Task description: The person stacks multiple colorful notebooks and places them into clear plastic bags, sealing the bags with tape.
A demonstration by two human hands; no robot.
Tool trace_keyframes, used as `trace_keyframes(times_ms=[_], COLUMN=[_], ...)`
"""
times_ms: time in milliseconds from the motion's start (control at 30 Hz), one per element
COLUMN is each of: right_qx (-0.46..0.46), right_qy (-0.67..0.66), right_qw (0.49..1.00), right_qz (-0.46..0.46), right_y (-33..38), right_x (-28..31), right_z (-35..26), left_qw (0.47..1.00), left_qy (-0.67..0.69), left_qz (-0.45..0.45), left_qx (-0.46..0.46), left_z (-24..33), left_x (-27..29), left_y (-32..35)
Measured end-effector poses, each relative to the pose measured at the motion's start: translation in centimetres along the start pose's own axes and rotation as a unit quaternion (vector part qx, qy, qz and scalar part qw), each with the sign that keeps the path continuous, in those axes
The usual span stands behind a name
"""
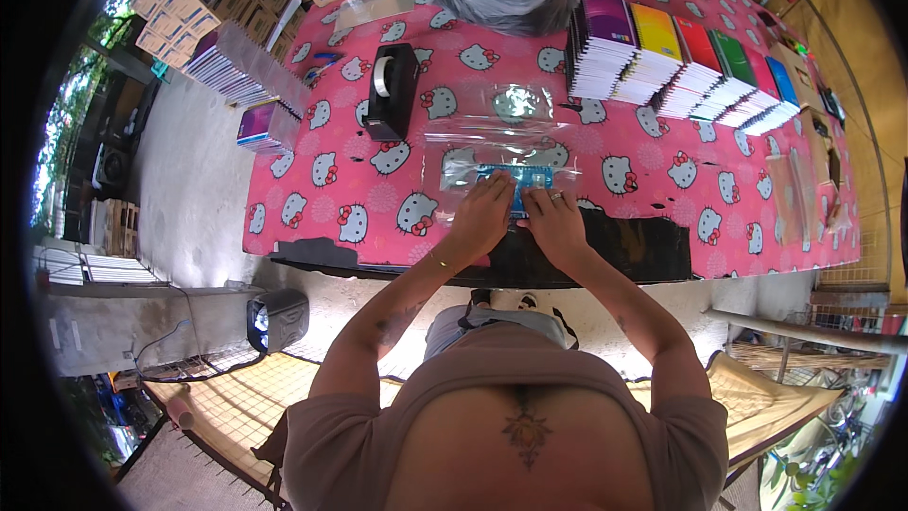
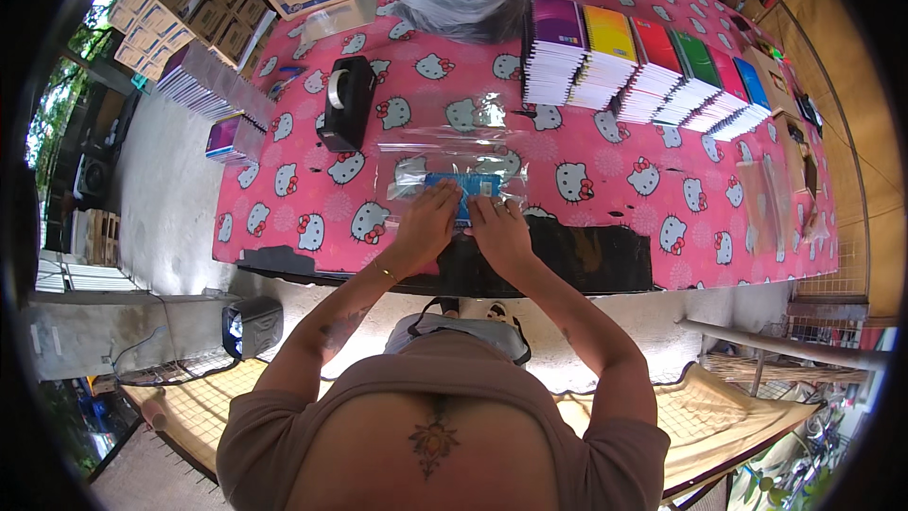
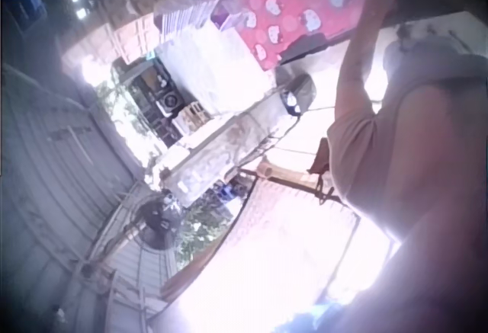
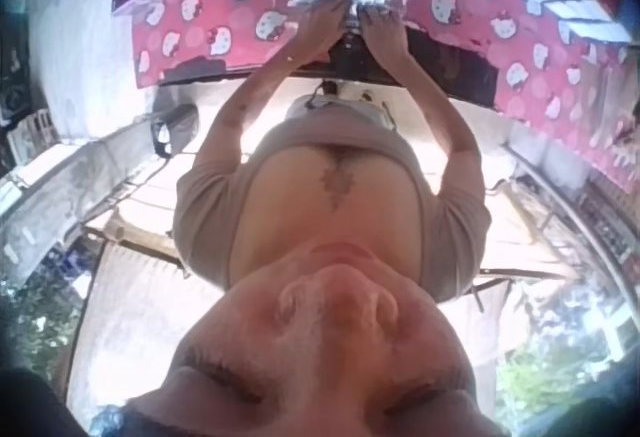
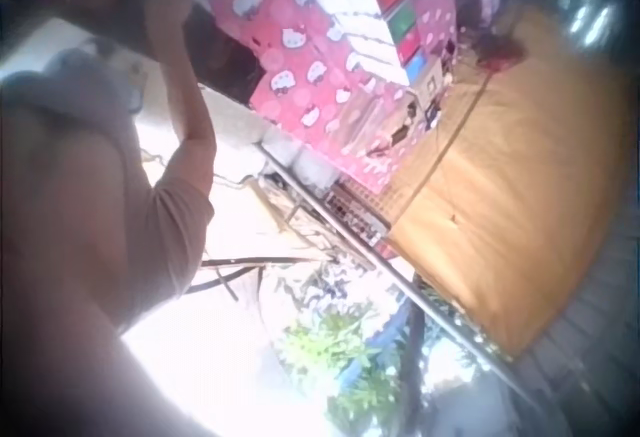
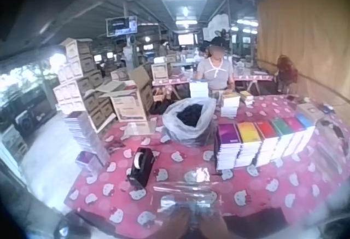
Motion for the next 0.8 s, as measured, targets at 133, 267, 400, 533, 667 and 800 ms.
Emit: trace_keyframes(times_ms=[133, 267, 400, 533, 667, 800], right_qx=[-0.011, -0.001, -0.002, -0.004, -0.017, 0.016], right_qy=[-0.014, -0.013, -0.038, -0.051, -0.051, -0.046], right_qw=[1.0, 1.0, 0.999, 0.999, 0.998, 0.999], right_qz=[-0.004, -0.006, -0.011, -0.004, -0.013, -0.007], right_y=[0.1, -0.2, -0.4, -0.7, -0.7, -0.8], right_x=[0.2, 0.8, 1.4, 1.8, 1.8, 1.8], right_z=[0.0, -0.3, -0.7, -0.7, -0.2, -0.3], left_qw=[0.998, 0.992, 0.912, 0.756, 0.723, 0.846], left_qy=[-0.055, -0.053, 0.034, 0.455, 0.532, 0.233], left_qz=[0.024, 0.108, 0.286, 0.117, 0.231, 0.188], left_qx=[0.014, 0.033, 0.291, 0.455, 0.375, 0.44], left_z=[0.3, -8.9, -22.2, -27.2, -25.5, -26.2], left_x=[2.6, 3.7, 10.6, 11.0, 9.8, 7.8], left_y=[2.2, 4.6, 1.7, 0.0, 1.6, 5.0])
Point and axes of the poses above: each hand's wrist, its own y-axis away from the middle knuckle, its own x-axis out of the back of the hand, z = x × y, the point moved 4 cm from there along -y, towards the middle knuckle, and after that the axes turned 3 degrees about -x, right-handed, at the moved point
